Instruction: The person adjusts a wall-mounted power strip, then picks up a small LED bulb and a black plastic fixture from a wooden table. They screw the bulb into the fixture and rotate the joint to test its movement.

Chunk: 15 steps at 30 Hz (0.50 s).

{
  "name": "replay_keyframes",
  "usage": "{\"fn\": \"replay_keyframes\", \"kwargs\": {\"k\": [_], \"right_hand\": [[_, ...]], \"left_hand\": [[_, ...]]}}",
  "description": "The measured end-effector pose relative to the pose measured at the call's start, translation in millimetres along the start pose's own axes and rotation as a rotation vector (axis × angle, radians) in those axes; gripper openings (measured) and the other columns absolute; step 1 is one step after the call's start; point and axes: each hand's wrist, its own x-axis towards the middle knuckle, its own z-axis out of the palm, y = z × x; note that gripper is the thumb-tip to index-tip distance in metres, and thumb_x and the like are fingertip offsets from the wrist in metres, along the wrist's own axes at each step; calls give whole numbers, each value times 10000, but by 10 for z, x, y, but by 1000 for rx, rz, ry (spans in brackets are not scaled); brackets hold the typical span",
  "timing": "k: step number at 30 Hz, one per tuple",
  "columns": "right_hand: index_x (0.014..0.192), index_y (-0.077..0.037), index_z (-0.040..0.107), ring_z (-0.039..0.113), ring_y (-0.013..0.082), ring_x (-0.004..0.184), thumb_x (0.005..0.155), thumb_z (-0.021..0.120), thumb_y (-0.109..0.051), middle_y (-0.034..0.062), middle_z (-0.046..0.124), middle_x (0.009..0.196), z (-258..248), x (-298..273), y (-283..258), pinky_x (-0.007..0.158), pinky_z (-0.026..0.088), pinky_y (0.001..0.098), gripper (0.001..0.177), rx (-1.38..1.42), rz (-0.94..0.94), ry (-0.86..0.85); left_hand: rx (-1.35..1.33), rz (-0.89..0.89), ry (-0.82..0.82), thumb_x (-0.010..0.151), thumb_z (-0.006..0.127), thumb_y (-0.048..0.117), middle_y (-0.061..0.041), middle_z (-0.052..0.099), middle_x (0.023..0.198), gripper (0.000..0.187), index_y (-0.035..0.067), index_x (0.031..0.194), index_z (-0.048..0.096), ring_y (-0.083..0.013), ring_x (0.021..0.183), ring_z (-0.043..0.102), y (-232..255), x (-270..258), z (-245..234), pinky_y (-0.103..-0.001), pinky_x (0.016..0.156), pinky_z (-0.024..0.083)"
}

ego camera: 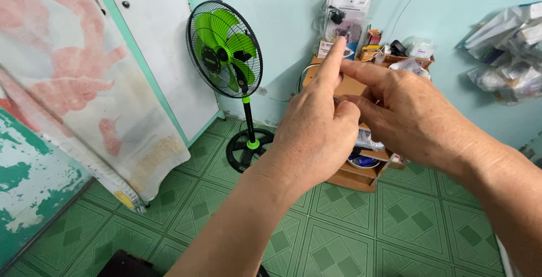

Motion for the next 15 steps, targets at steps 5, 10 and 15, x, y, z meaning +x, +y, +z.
{"fn": "replay_keyframes", "kwargs": {"k": [5, 10, 15], "right_hand": [[1508, -393, 504, 550, 130, 460, 1043, 575, -355, 66, 646, 561, 134, 143, 133, 466, 517, 360, 472, 15, 19, -19], [1486, -400, 546, 482, 150, 442, 1053, 553, -340, 83, 632, 550, 240, 438, 382, 466, 477, 369, 438, 19, -12, -9], [1489, -358, 561, 465, 150, 483, 1027, 590, -268, 108, 599, 550, 552, 731, 796, 483, 439, 364, 471, 106, -164, 109]], "left_hand": [[-10, -48, -29, 945, 470, 145, -233, 584, 1385, 765, 183, 1627, 126, -388, 1259, 584, -178, 97, 151, -481, 1074, 428], [-5, 42, 64, 938, 485, 125, -247, 579, 1394, 739, 147, 1617, 195, -398, 1258, 584, -393, 284, 359, -481, 1069, 430], [-43, 369, 311, 960, 516, 88, -300, 526, 1474, 700, 42, 1608, 254, -450, 1331, 549, -744, 437, 784, -497, 1068, 451]]}}
